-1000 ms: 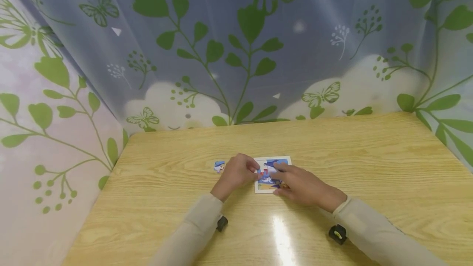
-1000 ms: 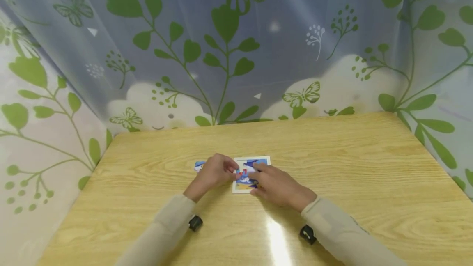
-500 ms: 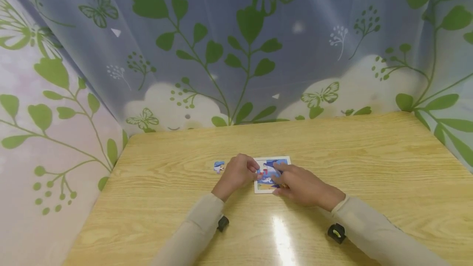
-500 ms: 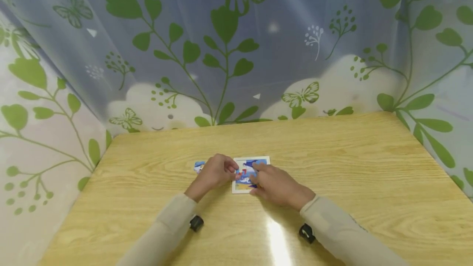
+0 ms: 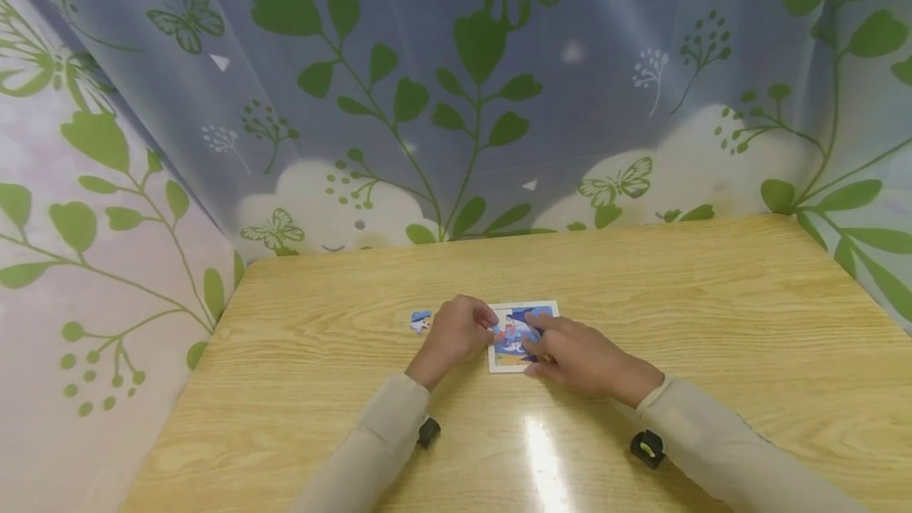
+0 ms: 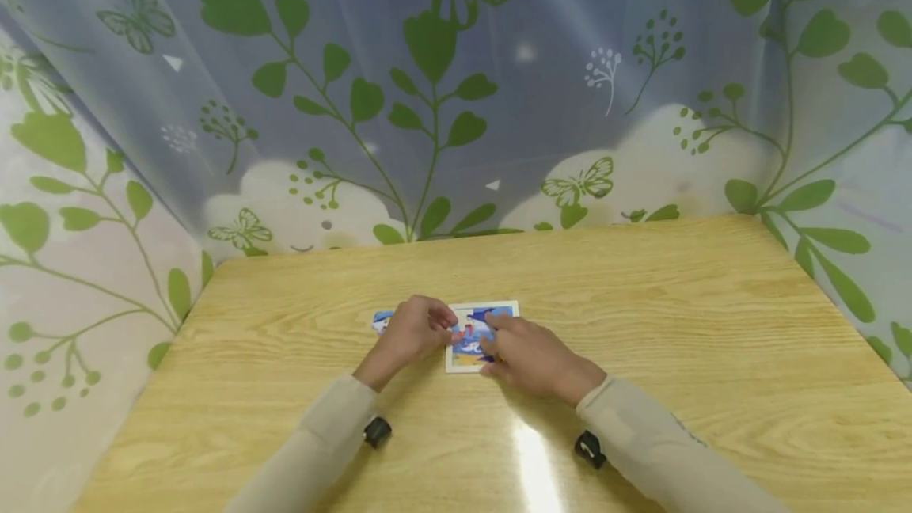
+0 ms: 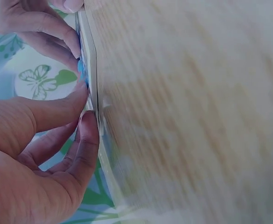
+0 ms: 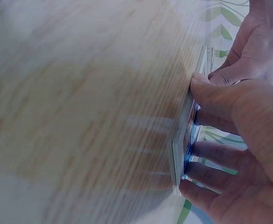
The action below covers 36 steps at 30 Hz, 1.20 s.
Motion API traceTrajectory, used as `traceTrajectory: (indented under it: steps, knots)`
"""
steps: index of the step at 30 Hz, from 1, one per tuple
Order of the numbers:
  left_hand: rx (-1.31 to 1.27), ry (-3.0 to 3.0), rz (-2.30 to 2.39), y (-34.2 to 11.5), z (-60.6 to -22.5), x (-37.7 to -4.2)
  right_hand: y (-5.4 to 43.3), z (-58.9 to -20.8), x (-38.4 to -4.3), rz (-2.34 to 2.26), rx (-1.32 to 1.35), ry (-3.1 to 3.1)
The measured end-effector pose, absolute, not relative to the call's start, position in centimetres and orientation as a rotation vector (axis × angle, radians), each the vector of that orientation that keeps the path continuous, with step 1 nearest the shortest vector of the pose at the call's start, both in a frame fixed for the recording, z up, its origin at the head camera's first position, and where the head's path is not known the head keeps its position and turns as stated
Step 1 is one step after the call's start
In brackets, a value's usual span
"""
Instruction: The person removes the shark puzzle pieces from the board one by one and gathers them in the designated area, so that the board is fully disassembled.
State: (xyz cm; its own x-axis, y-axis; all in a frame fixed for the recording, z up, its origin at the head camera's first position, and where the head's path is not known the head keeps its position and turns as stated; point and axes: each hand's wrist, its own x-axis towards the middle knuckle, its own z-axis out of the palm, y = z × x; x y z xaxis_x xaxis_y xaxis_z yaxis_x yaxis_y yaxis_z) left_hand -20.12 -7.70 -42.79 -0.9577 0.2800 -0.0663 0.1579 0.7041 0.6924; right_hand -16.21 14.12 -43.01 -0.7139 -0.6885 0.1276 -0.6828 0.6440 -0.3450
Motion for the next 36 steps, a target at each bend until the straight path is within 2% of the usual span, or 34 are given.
traceTrajectory:
  steps: [18, 36]
  knots:
    - [0.348, 2.678, 1.279, -8.6, -42.3, -19.7, 14.0, -43.2, -16.3, -0.591, -1.205, 2.841]
    - [0.249, 2.675, 1.339, -13.6, -41.8, -18.3, 14.2, -43.0, -16.1, -0.598, -1.220, 2.832]
